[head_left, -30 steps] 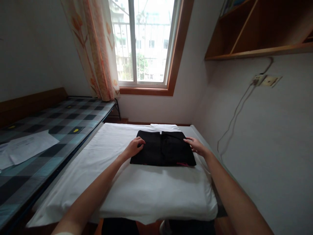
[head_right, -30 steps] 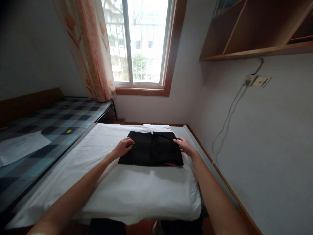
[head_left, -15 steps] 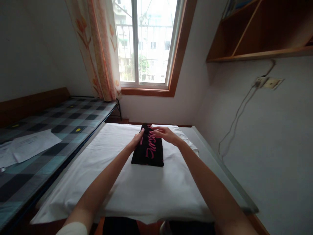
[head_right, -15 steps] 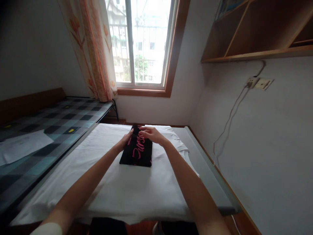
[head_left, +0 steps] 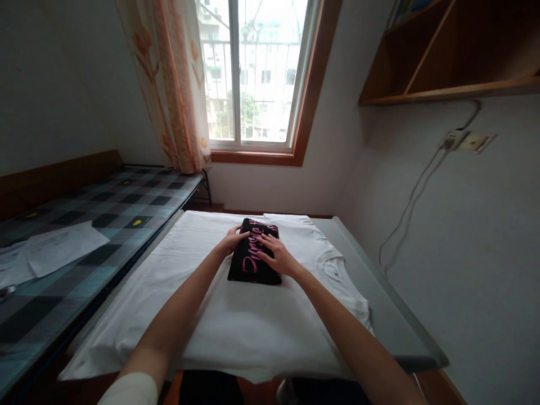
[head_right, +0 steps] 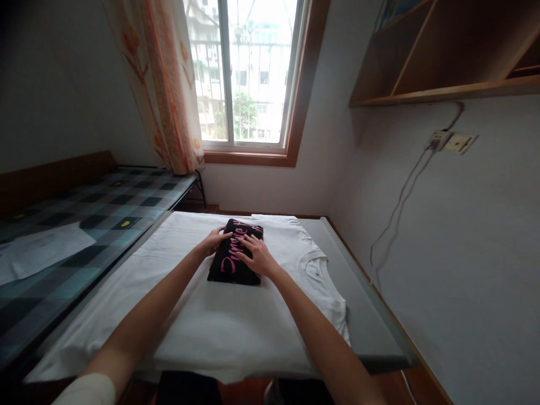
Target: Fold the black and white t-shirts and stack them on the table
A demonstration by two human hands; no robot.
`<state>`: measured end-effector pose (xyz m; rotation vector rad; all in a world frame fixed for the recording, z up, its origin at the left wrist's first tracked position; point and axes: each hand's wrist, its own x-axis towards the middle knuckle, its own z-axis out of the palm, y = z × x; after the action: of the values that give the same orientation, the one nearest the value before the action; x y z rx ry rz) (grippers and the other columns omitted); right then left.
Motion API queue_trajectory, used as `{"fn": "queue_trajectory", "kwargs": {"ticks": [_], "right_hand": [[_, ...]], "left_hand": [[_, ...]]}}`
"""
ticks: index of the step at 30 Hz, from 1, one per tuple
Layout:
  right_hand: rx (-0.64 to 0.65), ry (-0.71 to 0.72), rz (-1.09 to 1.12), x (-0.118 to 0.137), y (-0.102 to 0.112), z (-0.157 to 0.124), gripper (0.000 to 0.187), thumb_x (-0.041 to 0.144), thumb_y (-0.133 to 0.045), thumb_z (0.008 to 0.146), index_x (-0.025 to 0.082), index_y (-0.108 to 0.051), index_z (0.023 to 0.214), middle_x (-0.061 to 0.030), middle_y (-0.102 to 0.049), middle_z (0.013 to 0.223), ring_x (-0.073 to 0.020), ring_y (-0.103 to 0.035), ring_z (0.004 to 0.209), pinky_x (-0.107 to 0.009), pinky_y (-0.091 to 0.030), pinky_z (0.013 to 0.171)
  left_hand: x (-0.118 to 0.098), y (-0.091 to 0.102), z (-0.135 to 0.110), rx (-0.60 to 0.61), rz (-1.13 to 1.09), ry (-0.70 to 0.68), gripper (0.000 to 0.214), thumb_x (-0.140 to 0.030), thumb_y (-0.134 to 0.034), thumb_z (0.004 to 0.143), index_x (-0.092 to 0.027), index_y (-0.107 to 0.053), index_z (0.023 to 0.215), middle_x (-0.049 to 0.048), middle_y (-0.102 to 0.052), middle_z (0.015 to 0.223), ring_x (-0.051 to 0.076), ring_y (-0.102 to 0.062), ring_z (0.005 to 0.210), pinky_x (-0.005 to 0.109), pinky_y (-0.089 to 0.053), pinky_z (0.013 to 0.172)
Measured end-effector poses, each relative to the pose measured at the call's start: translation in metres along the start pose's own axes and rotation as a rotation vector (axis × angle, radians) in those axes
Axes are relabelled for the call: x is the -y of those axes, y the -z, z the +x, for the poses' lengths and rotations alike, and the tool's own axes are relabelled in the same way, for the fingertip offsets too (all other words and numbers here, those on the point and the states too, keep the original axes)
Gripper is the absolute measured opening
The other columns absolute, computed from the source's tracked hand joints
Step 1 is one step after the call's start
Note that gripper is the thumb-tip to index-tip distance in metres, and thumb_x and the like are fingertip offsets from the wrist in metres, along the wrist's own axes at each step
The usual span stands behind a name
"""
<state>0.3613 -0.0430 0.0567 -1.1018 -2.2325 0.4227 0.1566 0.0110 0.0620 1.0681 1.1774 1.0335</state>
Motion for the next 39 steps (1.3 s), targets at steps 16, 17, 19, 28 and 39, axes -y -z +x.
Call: {"fn": "queue_trajectory", "kwargs": {"ticks": [16,17,19,28,39], "right_hand": [[0.129,-0.005,-0.351,0.014,-0.022,-0.016,0.068,0.059,-0.04,0.092,0.022,-0.035,0.149,-0.0094,-0.024,0.158,-0.0297,-0.012,0.146,-0.053,-0.006,0.118],[0.114,-0.026,-0.345,0.014,-0.023,-0.015,0.067,0.059,-0.038,0.093,0.021,-0.035,0.149,-0.0093,-0.026,0.157,-0.0285,-0.013,0.146,-0.051,-0.006,0.118],[0.072,-0.088,-0.324,0.013,-0.024,-0.013,0.067,0.057,-0.033,0.095,0.018,-0.033,0.149,-0.0101,-0.029,0.156,-0.027,-0.014,0.146,-0.049,-0.009,0.118],[-0.138,-0.248,-0.242,0.015,-0.028,-0.021,0.064,0.056,-0.037,0.093,0.013,-0.045,0.14,-0.0175,-0.045,0.144,-0.0303,-0.033,0.138,-0.047,-0.026,0.112],[-0.084,-0.482,0.309,0.013,-0.009,-0.052,0.068,0.045,-0.063,0.08,0.023,-0.031,0.135,-0.0067,-0.068,0.1,-0.023,-0.066,0.088,-0.036,-0.051,0.076]], "left_hand": [[-0.001,-0.011,0.02,-0.181,1.101,-0.649,0.041,-0.029,-0.05,0.089,-0.022,-0.057,0.129,0.0101,-0.046,0.144,0.03,-0.034,0.138,0.047,-0.03,0.113],[0.0,-0.014,0.025,-0.114,1.139,-0.66,0.039,-0.032,-0.048,0.091,-0.024,-0.058,0.128,0.0075,-0.045,0.146,0.03,-0.03,0.141,0.048,-0.027,0.114],[0.006,-0.016,0.038,-0.009,1.176,-0.611,0.04,-0.039,-0.047,0.091,-0.027,-0.058,0.128,0.0045,-0.047,0.146,0.029,-0.026,0.142,0.048,-0.024,0.115],[0.022,0.005,0.075,0.097,0.939,-0.487,0.043,-0.05,-0.052,0.085,-0.021,-0.069,0.113,0.0074,-0.066,0.123,0.025,-0.053,0.12,0.036,-0.033,0.109],[0.002,0.013,0.076,-0.035,0.768,-0.449,0.033,-0.05,-0.068,0.069,-0.018,-0.068,0.076,0.007,-0.068,0.082,0.024,-0.062,0.086,0.034,-0.049,0.08]]}}
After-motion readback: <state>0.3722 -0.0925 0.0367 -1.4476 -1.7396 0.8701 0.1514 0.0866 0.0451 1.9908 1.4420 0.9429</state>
